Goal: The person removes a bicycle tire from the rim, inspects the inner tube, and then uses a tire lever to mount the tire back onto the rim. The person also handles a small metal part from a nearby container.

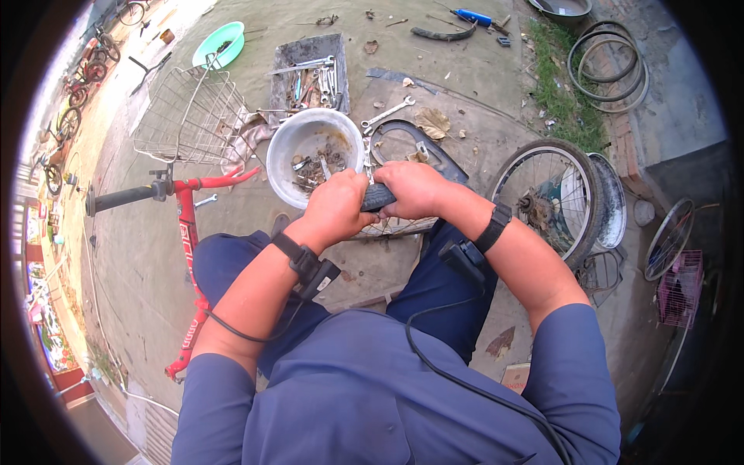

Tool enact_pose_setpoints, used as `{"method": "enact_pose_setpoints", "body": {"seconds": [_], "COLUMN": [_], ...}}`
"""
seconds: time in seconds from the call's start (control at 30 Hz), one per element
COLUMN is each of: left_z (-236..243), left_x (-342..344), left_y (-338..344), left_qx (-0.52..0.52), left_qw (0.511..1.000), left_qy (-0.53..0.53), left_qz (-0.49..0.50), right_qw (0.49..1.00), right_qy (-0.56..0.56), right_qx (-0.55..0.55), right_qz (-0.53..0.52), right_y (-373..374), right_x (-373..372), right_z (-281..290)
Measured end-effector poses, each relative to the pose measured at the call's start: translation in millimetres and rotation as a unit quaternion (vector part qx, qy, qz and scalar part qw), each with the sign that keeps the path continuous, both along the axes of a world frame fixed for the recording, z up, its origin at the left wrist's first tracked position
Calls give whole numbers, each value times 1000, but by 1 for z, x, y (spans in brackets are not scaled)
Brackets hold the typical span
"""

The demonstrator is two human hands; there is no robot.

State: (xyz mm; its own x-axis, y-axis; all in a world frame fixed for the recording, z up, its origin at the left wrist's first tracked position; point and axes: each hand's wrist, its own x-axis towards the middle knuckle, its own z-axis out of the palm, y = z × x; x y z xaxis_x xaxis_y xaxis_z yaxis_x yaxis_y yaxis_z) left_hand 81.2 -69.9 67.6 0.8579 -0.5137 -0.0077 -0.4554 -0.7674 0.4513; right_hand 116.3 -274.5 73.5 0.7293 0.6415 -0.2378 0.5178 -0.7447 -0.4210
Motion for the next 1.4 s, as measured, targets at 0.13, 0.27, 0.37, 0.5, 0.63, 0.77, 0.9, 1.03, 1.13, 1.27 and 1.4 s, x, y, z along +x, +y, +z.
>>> {"method": "enact_pose_setpoints", "body": {"seconds": [0.13,0.27,0.37,0.5,0.63,0.77,0.9,1.03,1.13,1.27,1.4], "left_z": [-5,-8,-10,-13,-16,-22,-24,-18,-12,-7,-3], "left_x": [2,2,3,5,6,6,5,4,1,-5,-16], "left_y": [-1,-1,-1,-3,-3,-3,-2,5,8,13,19], "left_qx": [-13,-17,-28,-25,-16,-17,-18,-28,-13,-13,-7], "left_qw": [1000,1000,999,999,998,995,994,998,999,1000,999], "left_qy": [-8,-15,-28,-39,-58,-88,-95,-58,-27,-21,-29], "left_qz": [2,10,12,21,23,34,44,24,13,14,20], "right_qw": [1000,1000,999,998,996,989,984,991,997,997,998], "right_qy": [12,9,-13,-46,-75,-128,-148,-100,-32,53,60], "right_qx": [1,-17,-13,9,21,47,69,65,53,51,34], "right_qz": [-10,-19,-28,-44,-48,-58,-74,-61,-41,-28,-13], "right_y": [2,5,6,6,5,6,7,6,-1,-16,-22], "right_x": [1,0,-2,-4,-7,-11,-14,-13,-7,3,2], "right_z": [2,5,5,3,-2,-8,-13,-10,-4,2,2]}}
